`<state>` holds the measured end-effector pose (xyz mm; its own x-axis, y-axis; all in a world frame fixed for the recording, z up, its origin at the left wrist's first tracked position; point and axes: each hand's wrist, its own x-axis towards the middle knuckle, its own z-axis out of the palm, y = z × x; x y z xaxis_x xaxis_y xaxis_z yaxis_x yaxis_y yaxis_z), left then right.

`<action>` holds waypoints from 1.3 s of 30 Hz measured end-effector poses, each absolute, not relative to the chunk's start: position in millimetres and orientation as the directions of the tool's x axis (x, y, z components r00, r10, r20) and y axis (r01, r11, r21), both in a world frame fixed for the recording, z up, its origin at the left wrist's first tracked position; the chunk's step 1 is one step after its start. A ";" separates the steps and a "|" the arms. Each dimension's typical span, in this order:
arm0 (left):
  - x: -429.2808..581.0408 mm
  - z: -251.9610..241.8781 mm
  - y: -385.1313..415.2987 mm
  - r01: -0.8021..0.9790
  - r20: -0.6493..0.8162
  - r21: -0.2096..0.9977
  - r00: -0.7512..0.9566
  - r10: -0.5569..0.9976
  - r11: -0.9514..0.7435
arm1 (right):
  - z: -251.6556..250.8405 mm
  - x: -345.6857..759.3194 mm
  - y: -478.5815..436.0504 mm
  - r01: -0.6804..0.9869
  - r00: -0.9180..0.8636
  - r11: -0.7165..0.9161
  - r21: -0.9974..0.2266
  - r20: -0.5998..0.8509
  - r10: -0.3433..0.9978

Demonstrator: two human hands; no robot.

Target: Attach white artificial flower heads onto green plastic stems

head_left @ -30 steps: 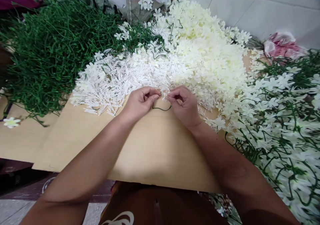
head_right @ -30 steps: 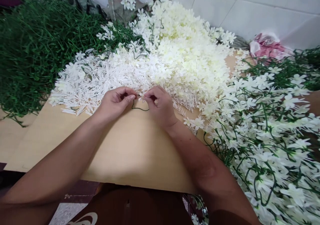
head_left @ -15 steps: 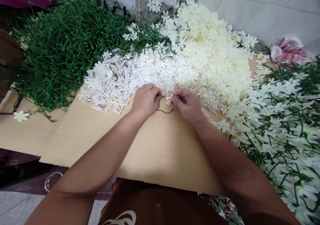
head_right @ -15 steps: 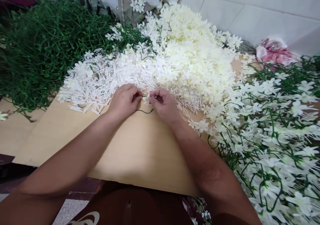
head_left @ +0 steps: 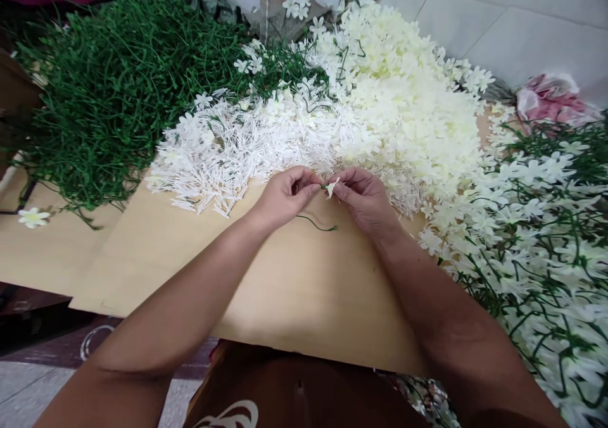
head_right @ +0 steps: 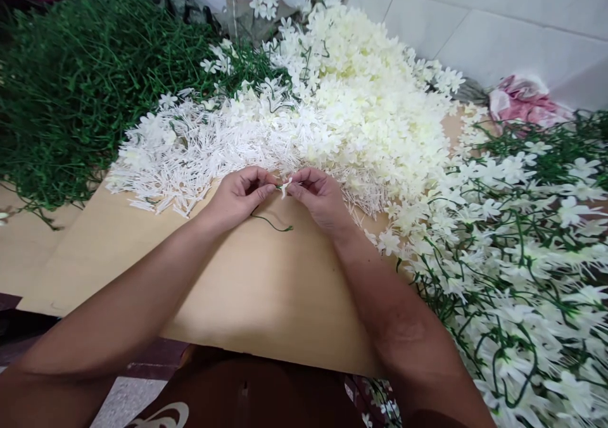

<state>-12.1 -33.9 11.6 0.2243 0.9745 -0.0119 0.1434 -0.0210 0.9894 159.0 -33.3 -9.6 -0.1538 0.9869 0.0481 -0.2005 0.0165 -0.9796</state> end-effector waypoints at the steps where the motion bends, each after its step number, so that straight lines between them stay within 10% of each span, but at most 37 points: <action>1: -12.9 11.9 -33.8 0.135 -0.017 0.991 0.225 0.974 -0.014 | -10.0 158.8 -33.4 -0.202 -0.151 0.016 -0.979 0.047 0.987; 22: -15.2 18.1 -33.5 0.051 -0.117 0.993 0.209 0.971 0.109 | -7.7 148.6 -51.8 0.225 -0.117 0.457 -0.860 0.442 0.889; 39: -8.7 11.4 -36.7 -0.063 -0.165 0.982 0.190 0.968 0.180 | -8.2 139.7 -55.9 0.049 -0.066 0.402 -0.914 0.399 0.915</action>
<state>-8.7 -36.7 11.4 0.1904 0.9677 -0.1653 -0.0627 0.1800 0.9817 139.7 -55.9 -8.2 -0.0658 0.9146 0.3991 0.0493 0.4024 -0.9141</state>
